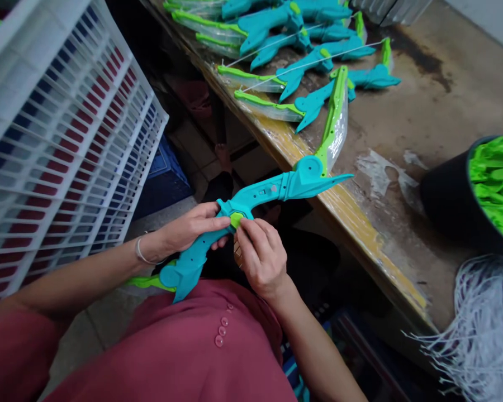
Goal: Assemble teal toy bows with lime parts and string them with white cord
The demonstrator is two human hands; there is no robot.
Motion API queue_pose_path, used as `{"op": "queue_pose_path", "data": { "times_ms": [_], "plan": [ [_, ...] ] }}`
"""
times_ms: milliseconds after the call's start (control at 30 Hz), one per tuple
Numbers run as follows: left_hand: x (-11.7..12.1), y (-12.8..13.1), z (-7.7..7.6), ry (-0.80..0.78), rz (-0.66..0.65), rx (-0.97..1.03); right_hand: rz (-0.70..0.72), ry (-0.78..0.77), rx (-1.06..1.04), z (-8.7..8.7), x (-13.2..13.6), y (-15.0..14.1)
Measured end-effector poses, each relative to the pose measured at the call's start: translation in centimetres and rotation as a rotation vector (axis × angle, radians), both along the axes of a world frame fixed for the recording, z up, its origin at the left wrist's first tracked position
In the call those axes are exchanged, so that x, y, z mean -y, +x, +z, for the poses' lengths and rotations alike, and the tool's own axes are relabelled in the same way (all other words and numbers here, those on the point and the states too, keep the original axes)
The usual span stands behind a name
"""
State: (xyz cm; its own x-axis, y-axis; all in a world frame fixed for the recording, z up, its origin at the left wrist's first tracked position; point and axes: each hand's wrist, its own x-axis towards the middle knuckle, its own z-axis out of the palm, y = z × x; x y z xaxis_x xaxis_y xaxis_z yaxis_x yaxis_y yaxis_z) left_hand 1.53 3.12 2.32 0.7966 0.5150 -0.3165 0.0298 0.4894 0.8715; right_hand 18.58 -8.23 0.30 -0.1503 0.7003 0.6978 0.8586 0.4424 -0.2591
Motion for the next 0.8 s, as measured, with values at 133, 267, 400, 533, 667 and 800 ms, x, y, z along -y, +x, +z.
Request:
{"op": "queue_pose_path", "data": {
  "times_ms": [133, 267, 400, 533, 667, 800],
  "plan": [
    [0.3, 0.2, 0.1, 0.184, -0.027, -0.081, 0.010, -0.014, 0.046, 0.3, 0.4, 0.1],
    [0.4, 0.1, 0.4, 0.257, -0.049, -0.139, -0.037, -0.034, -0.072, 1.6, 0.7, -0.7],
    [0.6, -0.3, 1.1, 0.321, -0.038, -0.166, -0.243, -0.132, -0.482, 2.1, 1.3, -1.8],
    [1.2, -0.6, 1.3, 0.456, -0.035, -0.153, -0.046, -0.451, -0.966, 1.9, 1.4, -2.0],
    [1.7, -0.2, 0.5, 0.618, 0.000, -0.207, 0.007, -0.577, -1.100, 1.2, 1.0, -1.1],
    [1.8, 0.8, -0.5, 0.771, 0.019, -0.277, 0.007, -0.627, -1.234, -0.2, 0.4, -0.1]
  ]
}}
